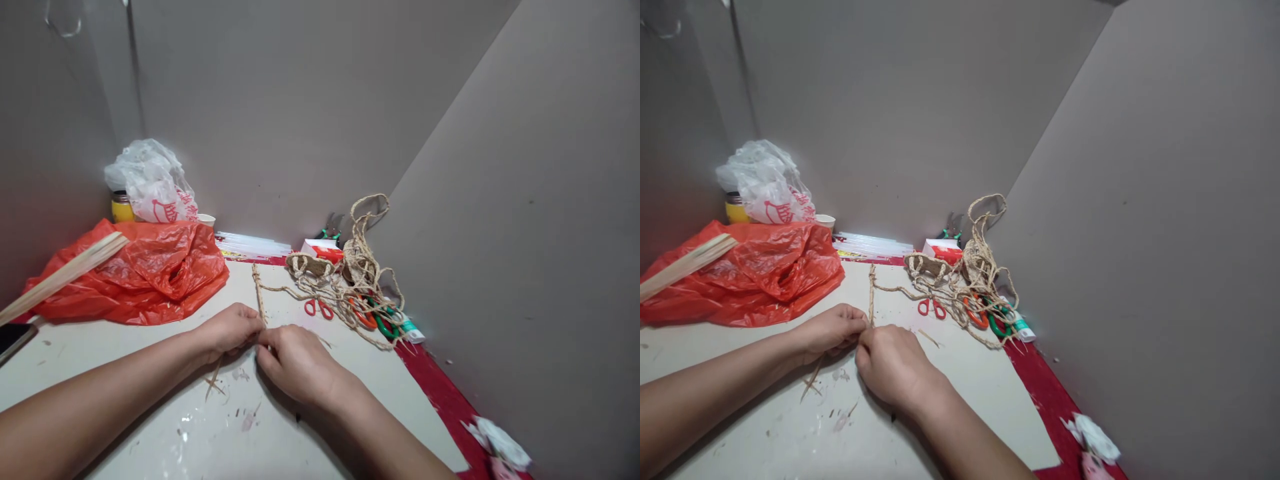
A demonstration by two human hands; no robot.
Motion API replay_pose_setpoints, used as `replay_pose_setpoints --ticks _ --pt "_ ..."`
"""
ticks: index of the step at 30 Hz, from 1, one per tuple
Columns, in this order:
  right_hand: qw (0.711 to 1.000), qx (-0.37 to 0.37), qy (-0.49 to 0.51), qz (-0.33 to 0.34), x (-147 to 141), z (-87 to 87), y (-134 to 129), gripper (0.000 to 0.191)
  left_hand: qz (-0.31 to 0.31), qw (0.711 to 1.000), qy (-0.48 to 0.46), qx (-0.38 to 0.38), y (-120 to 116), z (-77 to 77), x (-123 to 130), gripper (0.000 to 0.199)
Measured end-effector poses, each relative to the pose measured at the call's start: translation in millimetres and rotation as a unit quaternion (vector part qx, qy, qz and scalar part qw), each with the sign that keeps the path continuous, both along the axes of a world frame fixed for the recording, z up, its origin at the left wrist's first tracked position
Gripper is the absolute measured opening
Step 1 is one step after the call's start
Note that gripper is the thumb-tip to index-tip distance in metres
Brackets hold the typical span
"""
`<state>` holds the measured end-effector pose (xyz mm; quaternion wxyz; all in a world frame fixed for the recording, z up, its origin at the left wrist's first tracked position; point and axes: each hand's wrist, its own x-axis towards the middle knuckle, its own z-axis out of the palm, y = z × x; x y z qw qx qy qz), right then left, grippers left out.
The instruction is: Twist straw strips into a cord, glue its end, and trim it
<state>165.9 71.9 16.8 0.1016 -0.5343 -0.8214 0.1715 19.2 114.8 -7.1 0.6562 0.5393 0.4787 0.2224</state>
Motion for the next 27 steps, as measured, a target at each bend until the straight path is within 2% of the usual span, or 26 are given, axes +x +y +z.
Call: replay_pose_setpoints --ticks 2,6,8,10,12,14,18,22,27 --pt "0.997 -0.035 0.074 0.009 7 0.1 5 0.021 -0.003 1.000 -0.013 -0.002 -1 2.9 0 0.024" --pt "0.963 -0.053 0.234 -0.121 19 -2.2 24 0.030 -0.016 0.998 -0.066 -0.012 -3 6.6 -1 0.018" --pt "0.940 -0.129 0.283 -0.140 19 -5.1 30 0.028 -0.026 0.996 -0.083 -0.001 -3 6.9 -2 0.018" --pt "0.907 -0.247 0.320 -0.118 17 -9.4 32 0.028 -0.031 0.996 -0.074 0.026 -3 6.7 -2 0.018" --pt "0.877 -0.315 0.350 -0.097 15 -13.8 31 0.032 -0.031 0.997 -0.045 0.050 -3 6.2 -2 0.016" --pt "0.872 -0.316 0.362 -0.089 14 -16.7 31 0.036 -0.039 0.997 -0.011 0.068 -4 5.9 -2 0.012" --pt "0.895 -0.286 0.330 -0.093 14 -17.4 31 0.039 -0.058 0.989 0.037 0.132 -3 5.4 -2 0.013" --pt "0.891 -0.279 0.335 -0.128 12 -18.9 32 0.028 -0.059 0.974 0.092 0.200 -5 6.5 -2 0.012" --pt "0.875 -0.259 0.374 -0.163 6 -24.7 31 0.018 -0.095 0.980 0.126 0.123 -15 7.3 2 0.014"
